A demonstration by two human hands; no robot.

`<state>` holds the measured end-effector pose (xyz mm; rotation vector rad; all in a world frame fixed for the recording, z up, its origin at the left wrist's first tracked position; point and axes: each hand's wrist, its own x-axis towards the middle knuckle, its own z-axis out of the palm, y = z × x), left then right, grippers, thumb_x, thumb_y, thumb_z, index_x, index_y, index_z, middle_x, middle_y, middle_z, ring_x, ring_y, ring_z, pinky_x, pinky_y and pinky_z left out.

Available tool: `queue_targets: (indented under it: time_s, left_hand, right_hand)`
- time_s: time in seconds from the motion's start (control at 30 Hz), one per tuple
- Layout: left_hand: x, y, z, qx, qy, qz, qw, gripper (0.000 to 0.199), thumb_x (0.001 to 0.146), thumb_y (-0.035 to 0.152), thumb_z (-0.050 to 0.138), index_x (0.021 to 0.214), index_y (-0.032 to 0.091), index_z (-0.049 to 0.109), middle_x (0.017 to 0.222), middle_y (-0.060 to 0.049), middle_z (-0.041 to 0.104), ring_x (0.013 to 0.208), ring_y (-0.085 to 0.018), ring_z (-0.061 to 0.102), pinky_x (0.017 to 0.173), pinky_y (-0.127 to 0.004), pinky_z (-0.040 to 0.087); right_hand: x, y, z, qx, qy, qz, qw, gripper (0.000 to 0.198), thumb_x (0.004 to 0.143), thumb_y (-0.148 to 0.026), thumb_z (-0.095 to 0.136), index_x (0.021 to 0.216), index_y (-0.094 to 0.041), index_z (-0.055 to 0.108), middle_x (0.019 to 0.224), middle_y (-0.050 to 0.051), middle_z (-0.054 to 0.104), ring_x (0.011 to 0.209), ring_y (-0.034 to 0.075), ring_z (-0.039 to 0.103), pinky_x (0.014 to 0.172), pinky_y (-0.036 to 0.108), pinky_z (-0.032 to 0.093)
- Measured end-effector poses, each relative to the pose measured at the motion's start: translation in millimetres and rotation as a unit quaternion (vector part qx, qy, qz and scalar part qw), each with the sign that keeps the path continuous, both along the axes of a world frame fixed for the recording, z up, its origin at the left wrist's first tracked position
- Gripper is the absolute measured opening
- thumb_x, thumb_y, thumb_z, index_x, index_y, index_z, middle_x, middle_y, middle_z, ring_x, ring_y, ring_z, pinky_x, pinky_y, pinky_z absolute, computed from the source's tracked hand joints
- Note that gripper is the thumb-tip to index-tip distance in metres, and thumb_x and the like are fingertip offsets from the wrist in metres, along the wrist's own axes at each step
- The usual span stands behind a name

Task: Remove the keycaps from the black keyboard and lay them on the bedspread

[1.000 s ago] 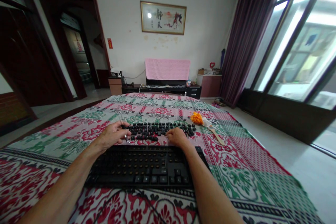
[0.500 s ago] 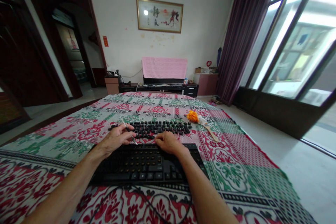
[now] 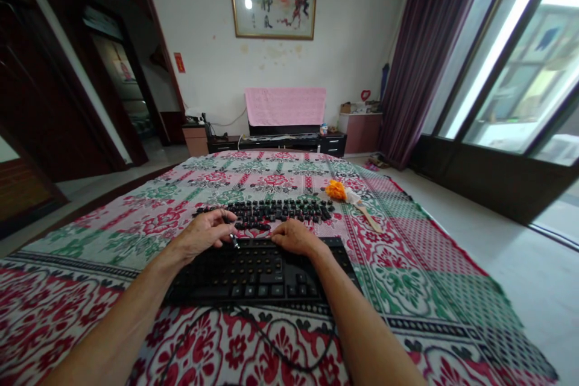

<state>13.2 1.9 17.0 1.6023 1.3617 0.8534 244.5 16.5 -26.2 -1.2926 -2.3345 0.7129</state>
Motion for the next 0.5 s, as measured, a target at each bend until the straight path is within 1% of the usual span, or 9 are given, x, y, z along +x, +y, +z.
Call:
queue_targets:
  time_s: [0.1, 0.2, 0.27, 0.33, 0.37, 0.43, 0.5]
  left_hand:
    - [3, -3, 1.2, -0.037, -0.026, -0.031, 0.999, 0.028, 0.062, 0.026, 0.06, 0.088, 0.017, 0.054, 0.069, 0.0, 0.061, 0.062, -0.012, 0.059, 0.05, -0.019, 0.041]
    - [9, -8, 0.9, -0.047, -0.045, -0.071, 0.995, 0.029, 0.063, 0.027, 0.059, 0.089, 0.017, 0.054, 0.07, -0.001, 0.062, 0.064, -0.013, 0.06, 0.051, -0.02, 0.042]
    - [14, -11, 0.4, -0.042, -0.024, -0.085, 0.995, 0.03, 0.063, 0.027, 0.059, 0.09, 0.016, 0.054, 0.069, -0.002, 0.061, 0.064, -0.014, 0.06, 0.05, -0.021, 0.042]
    - [18, -13, -0.4, -0.03, 0.004, -0.095, 0.995, 0.032, 0.064, 0.027, 0.057, 0.094, 0.015, 0.055, 0.067, -0.001, 0.059, 0.062, -0.014, 0.059, 0.049, -0.02, 0.042]
    - [19, -13, -0.9, -0.018, 0.015, -0.099, 0.995, 0.035, 0.065, 0.026, 0.057, 0.098, 0.015, 0.055, 0.067, 0.0, 0.058, 0.061, -0.013, 0.058, 0.05, -0.02, 0.042]
    - [20, -13, -1.9, 0.017, 0.029, -0.108, 0.994, 0.042, 0.066, 0.026, 0.055, 0.106, 0.016, 0.054, 0.068, 0.001, 0.057, 0.06, -0.012, 0.057, 0.05, -0.021, 0.042]
    - [19, -12, -3.0, 0.052, 0.035, -0.121, 0.991, 0.047, 0.066, 0.026, 0.055, 0.112, 0.016, 0.053, 0.07, 0.001, 0.058, 0.06, -0.012, 0.057, 0.052, -0.021, 0.042]
  right_hand:
    - [-3, 1, -3, 0.019, -0.004, -0.017, 1.0, 0.028, 0.075, -0.022, 0.044, 0.084, -0.016, 0.071, 0.072, 0.0, 0.068, 0.067, 0.014, 0.058, 0.061, 0.021, 0.039]
    - [-5, 1, -3, 0.038, -0.019, -0.034, 0.999, 0.027, 0.076, -0.023, 0.045, 0.083, -0.018, 0.071, 0.074, 0.001, 0.068, 0.07, 0.015, 0.058, 0.065, 0.023, 0.04]
    - [-7, -1, 2, 0.05, -0.013, -0.052, 0.997, 0.027, 0.075, -0.023, 0.046, 0.086, -0.019, 0.07, 0.08, 0.003, 0.068, 0.075, 0.016, 0.059, 0.069, 0.024, 0.041]
    - [-10, -6, 11, 0.053, 0.035, -0.063, 0.996, 0.028, 0.075, -0.026, 0.048, 0.094, -0.018, 0.068, 0.09, 0.004, 0.068, 0.081, 0.017, 0.059, 0.072, 0.025, 0.042]
    - [-11, -9, 16, 0.049, 0.072, -0.062, 0.994, 0.03, 0.076, -0.028, 0.049, 0.098, -0.017, 0.066, 0.094, 0.005, 0.067, 0.083, 0.017, 0.058, 0.073, 0.026, 0.042]
    - [-15, -15, 27, 0.016, 0.141, -0.025, 0.99, 0.032, 0.077, -0.032, 0.048, 0.101, -0.016, 0.064, 0.097, 0.005, 0.065, 0.086, 0.016, 0.058, 0.076, 0.026, 0.042]
    - [-20, -21, 35, -0.032, 0.169, 0.011, 0.985, 0.033, 0.075, -0.035, 0.051, 0.099, -0.015, 0.064, 0.092, 0.004, 0.066, 0.083, 0.015, 0.058, 0.073, 0.025, 0.043]
